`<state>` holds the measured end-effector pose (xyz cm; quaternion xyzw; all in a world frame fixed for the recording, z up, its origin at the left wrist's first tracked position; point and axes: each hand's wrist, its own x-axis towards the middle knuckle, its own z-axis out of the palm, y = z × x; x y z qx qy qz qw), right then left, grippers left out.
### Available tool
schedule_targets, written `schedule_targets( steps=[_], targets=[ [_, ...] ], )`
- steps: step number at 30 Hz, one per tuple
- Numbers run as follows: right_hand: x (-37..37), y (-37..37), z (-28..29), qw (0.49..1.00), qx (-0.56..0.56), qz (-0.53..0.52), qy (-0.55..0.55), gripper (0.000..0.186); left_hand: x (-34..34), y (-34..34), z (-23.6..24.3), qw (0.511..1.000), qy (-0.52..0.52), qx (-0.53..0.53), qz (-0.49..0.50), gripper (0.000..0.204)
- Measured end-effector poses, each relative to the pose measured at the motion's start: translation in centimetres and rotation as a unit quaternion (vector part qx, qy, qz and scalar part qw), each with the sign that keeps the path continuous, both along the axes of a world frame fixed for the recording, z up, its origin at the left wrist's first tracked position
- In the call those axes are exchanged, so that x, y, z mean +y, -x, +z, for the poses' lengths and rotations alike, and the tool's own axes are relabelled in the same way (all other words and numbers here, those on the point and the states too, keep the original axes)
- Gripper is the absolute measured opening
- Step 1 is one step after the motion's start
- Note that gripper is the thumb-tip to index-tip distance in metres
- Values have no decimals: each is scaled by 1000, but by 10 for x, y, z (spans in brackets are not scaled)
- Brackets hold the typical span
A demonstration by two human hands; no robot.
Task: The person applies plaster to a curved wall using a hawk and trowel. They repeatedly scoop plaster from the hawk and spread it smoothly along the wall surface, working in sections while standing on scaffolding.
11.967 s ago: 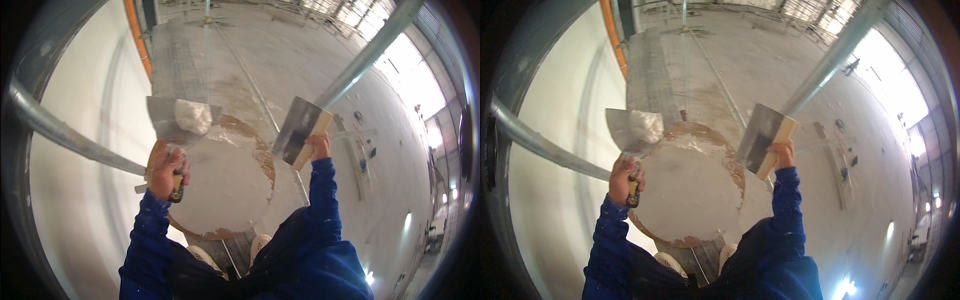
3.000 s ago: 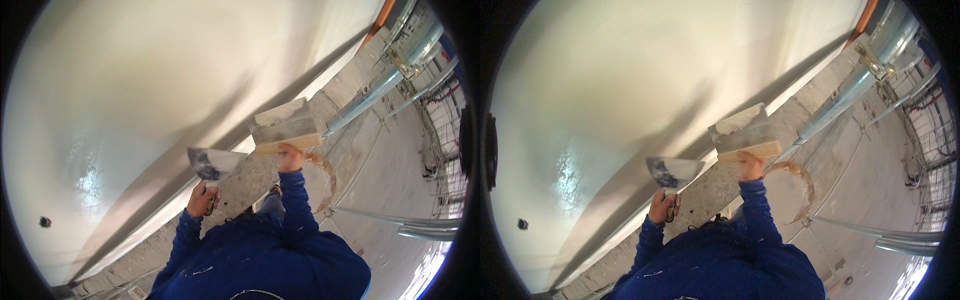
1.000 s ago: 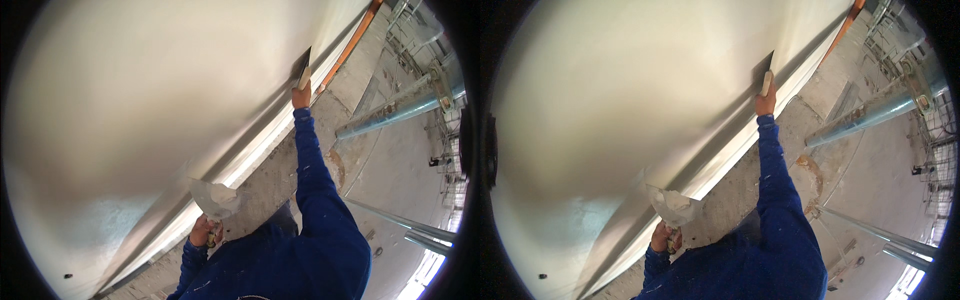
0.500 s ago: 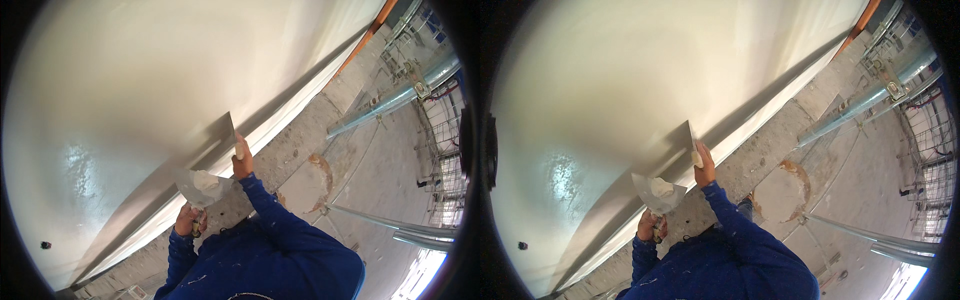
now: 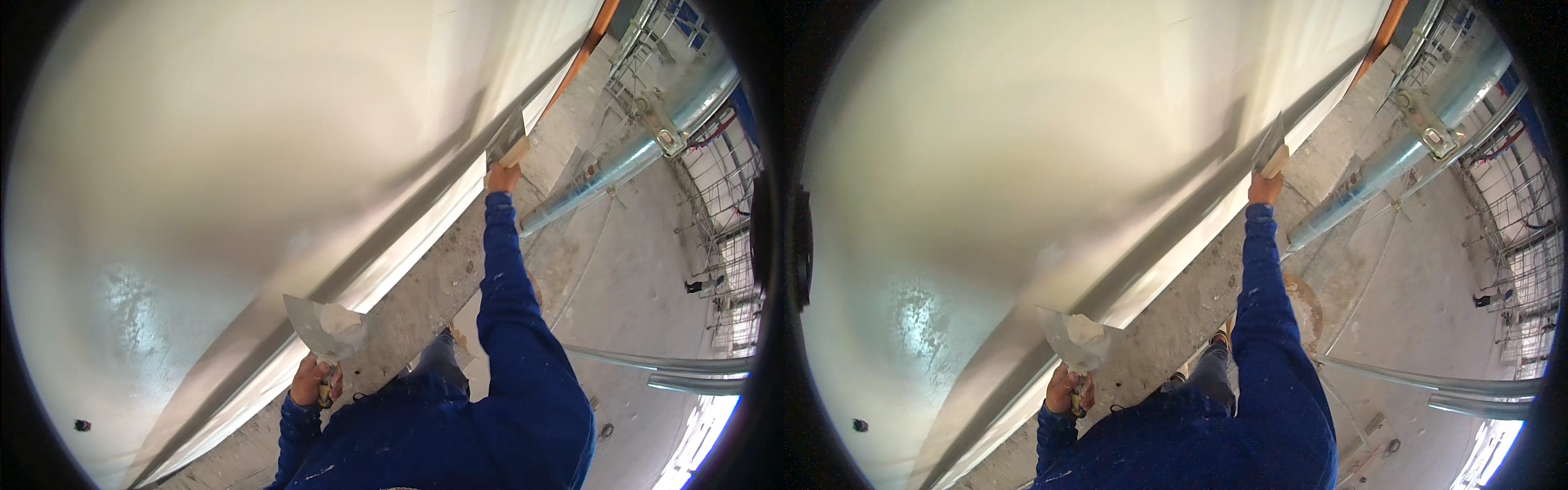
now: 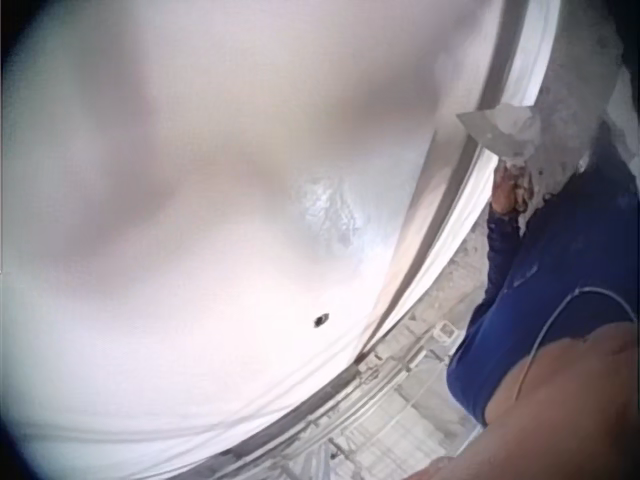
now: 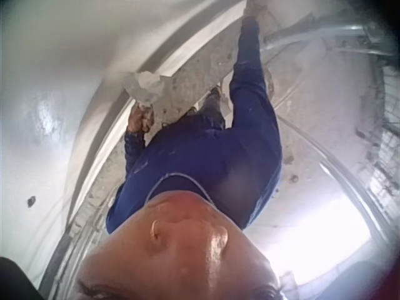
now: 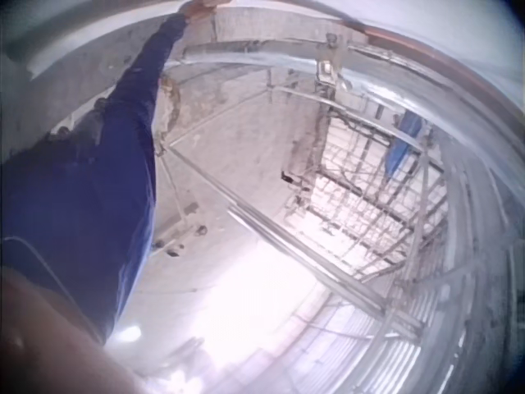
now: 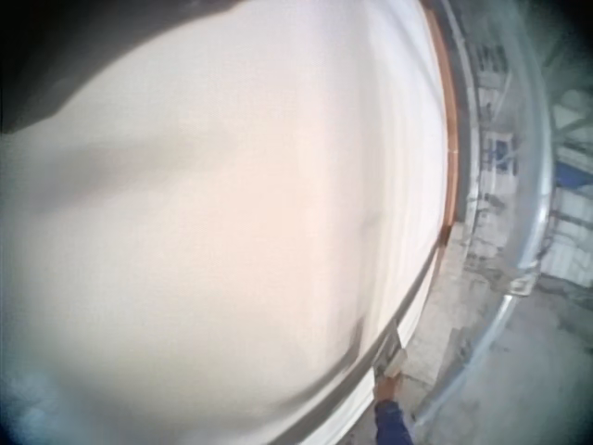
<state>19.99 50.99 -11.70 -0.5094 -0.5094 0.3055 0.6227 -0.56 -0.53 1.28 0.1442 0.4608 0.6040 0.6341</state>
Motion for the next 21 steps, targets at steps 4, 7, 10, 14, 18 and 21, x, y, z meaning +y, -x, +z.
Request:
schedule_targets(
  steps=[4,7,10,14,18,21],
  targets=[
    [59,-1,-5,995,-84,-46,-33,36,9,1,-3,1000,25,-3,7,47],
    [88,4,-16,992,-108,-63,-30,37,17,-1,-1,999,47,17,15,46],
    [121,8,-33,991,-122,-52,-19,42,26,-2,-6,999,46,-10,26,52],
    [134,11,-49,992,-117,52,10,63,33,0,-8,997,63,-23,22,57],
    [107,21,-50,988,-136,69,16,69,31,1,-15,997,72,-9,20,59],
    [64,39,-67,989,-124,77,17,71,31,1,-14,996,78,-32,27,59]
  ],
)
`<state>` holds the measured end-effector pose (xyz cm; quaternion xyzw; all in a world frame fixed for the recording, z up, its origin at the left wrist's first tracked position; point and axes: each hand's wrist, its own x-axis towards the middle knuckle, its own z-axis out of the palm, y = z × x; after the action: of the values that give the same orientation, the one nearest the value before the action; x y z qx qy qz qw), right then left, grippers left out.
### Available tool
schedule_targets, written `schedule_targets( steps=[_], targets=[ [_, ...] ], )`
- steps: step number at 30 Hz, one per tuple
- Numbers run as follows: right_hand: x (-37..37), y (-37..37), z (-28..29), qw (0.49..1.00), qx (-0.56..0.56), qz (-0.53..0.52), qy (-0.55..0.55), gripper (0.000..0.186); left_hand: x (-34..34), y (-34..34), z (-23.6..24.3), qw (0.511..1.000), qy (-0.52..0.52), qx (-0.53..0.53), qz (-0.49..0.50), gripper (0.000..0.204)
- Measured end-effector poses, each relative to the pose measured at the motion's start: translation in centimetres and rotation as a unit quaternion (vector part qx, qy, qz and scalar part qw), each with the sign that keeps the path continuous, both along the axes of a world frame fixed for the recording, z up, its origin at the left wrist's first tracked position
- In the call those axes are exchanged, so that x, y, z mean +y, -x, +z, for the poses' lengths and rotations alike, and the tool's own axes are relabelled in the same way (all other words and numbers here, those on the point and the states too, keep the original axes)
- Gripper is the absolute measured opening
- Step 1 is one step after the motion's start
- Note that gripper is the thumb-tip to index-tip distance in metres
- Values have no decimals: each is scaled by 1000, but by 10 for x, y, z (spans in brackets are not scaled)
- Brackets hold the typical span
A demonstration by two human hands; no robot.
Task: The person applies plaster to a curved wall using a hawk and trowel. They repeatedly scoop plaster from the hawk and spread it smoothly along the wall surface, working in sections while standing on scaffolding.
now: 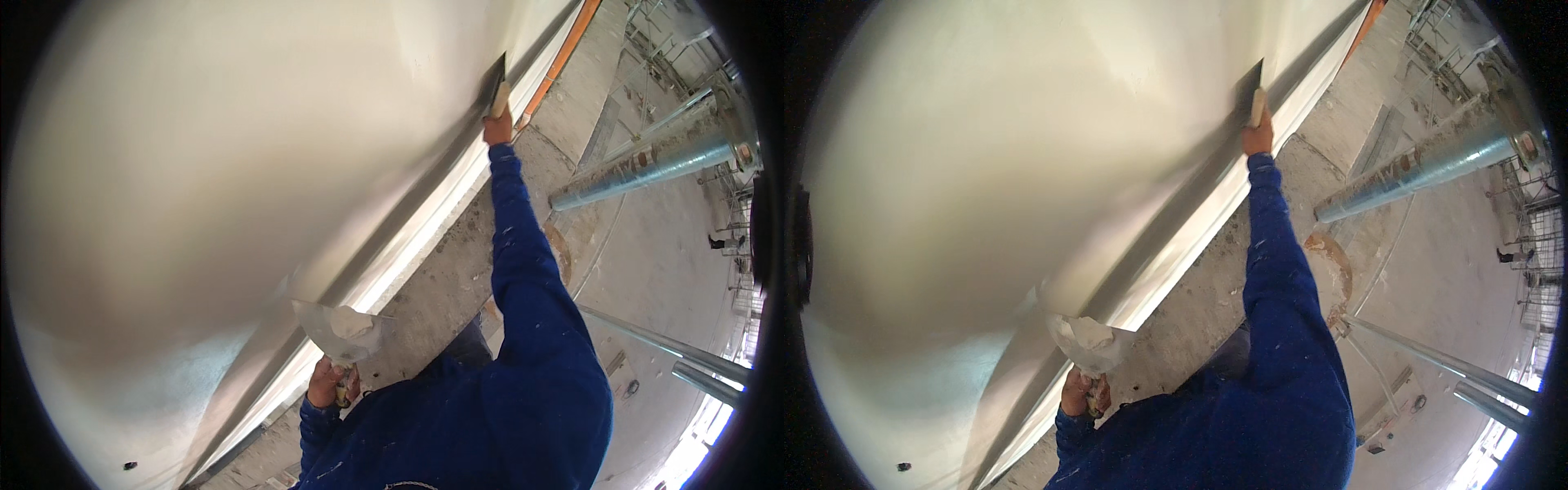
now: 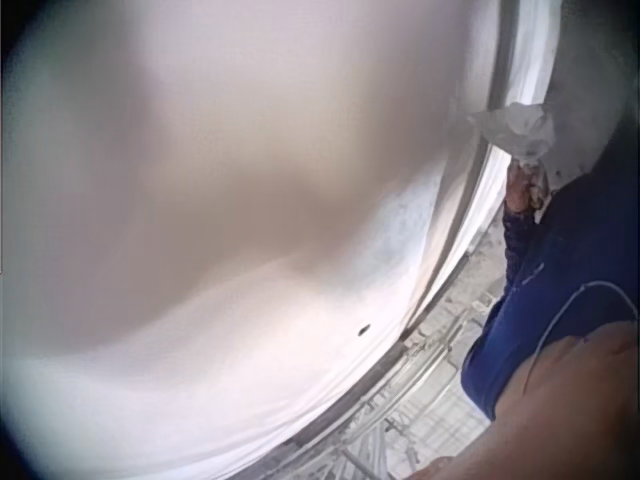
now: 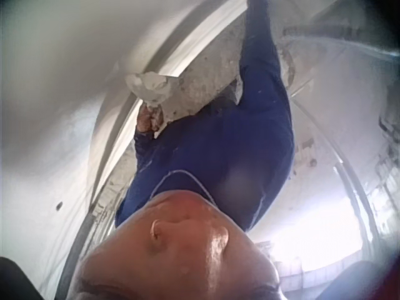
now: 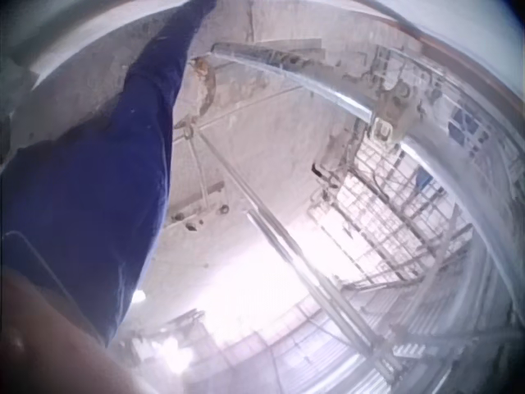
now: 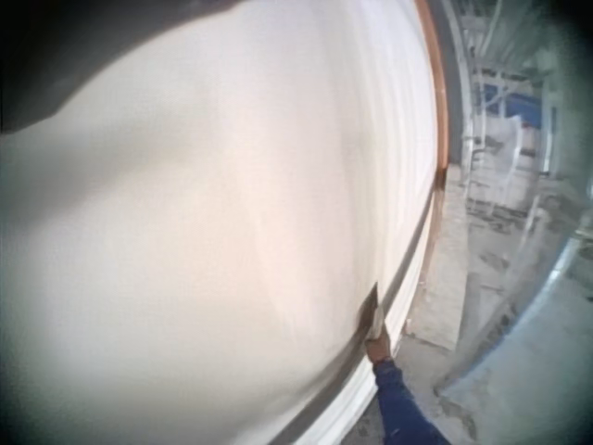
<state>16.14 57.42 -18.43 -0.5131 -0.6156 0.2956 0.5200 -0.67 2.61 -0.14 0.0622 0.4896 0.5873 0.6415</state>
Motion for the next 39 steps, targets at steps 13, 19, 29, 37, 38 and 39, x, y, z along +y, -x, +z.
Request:
schedule_targets(
  steps=[13,19,29,37,38,39],
  targets=[
    [-261,112,11,994,91,52,-9,82,-32,-9,9,996,-85,6,-16,45],
    [-347,95,19,965,150,164,136,64,-51,-15,17,994,-108,23,-11,44],
    [-393,20,75,949,283,121,65,28,-74,-33,18,988,-144,47,-16,52],
    [-434,-51,161,729,598,267,199,43,-66,-35,15,980,-161,71,-90,41],
    [-444,-52,190,720,614,250,206,40,-64,-36,11,979,-162,79,-91,40],
    [-454,-52,204,711,629,230,215,37,-65,-37,9,979,-160,86,-91,38]
  ],
)
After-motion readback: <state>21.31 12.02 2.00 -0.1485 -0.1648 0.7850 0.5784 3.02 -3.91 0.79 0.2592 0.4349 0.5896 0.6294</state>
